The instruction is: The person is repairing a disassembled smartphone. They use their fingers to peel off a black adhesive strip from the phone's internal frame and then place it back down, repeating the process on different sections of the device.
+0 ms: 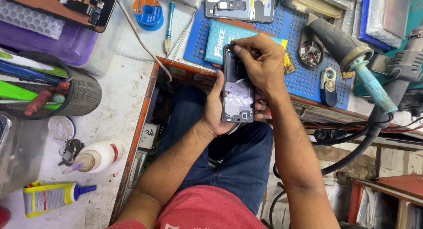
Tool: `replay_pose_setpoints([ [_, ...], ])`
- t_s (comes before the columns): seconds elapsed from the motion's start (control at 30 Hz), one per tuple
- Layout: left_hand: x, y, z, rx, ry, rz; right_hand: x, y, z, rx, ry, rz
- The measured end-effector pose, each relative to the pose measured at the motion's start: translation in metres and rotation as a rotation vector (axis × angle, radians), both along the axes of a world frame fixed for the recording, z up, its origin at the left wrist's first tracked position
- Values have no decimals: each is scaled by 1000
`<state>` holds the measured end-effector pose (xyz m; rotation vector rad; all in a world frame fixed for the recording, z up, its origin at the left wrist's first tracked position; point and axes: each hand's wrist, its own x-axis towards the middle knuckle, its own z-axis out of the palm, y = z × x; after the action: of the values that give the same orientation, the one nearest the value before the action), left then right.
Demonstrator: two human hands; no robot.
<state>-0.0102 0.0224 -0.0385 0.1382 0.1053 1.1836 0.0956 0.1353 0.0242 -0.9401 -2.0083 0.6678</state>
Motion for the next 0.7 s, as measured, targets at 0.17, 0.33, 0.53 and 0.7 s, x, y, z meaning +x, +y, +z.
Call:
replay_pose_setpoints([
  [0.17, 0, 0, 0, -3, 5, -2, -2, 0, 0, -66, 52, -44],
  [0.33, 0, 1, -1, 10, -7, -4, -1, 2, -1, -40, 47, -8],
  [0.53, 0, -1, -2, -26, -12, -4, -2, 2, -2, -60, 33, -18],
  [0.7, -1, 1, -2, 3, 13, 6, -3, 3, -1, 42, 15, -27],
])
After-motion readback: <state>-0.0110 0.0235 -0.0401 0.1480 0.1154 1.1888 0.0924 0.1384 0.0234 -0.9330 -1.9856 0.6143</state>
